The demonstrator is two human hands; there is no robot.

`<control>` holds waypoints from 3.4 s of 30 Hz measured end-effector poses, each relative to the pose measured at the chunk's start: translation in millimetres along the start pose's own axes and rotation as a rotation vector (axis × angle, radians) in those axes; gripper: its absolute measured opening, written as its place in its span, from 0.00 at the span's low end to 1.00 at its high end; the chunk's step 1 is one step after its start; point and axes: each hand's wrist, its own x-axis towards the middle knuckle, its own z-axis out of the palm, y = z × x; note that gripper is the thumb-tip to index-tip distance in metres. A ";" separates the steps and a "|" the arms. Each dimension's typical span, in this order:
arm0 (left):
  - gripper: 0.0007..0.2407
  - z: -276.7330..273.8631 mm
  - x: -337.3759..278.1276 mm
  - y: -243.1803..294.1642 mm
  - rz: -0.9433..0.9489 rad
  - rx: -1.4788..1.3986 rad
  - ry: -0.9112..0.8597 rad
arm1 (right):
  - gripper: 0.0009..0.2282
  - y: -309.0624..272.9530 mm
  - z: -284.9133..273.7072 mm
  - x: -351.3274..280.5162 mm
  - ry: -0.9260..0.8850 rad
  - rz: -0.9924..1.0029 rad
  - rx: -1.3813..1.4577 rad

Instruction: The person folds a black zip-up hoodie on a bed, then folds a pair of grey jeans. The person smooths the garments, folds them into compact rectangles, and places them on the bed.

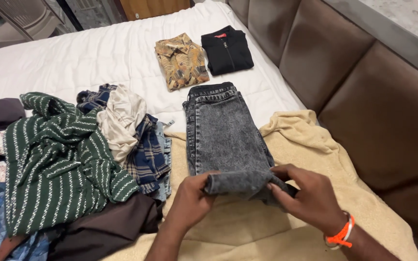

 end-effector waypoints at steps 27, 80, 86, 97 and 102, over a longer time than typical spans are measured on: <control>0.07 9.4 -43.5 8.3 0.377 -0.258 0.364 | 0.14 88.8 -17.1 -15.2 -0.148 -0.333 0.236; 0.19 31.7 102.3 -152.7 -0.173 -0.138 0.685 | 0.24 78.0 114.6 149.2 0.123 0.409 0.376; 0.21 18.2 98.7 -118.5 -0.266 -0.122 0.652 | 0.30 52.7 78.8 143.8 0.261 -0.063 -0.107; 0.27 33.9 97.7 -107.0 -0.120 0.732 0.255 | 0.27 47.4 133.6 127.4 -0.080 -0.284 -0.415; 0.29 28.7 96.2 -91.3 -0.303 0.640 0.078 | 0.29 46.7 130.7 128.8 -0.124 -0.199 -0.415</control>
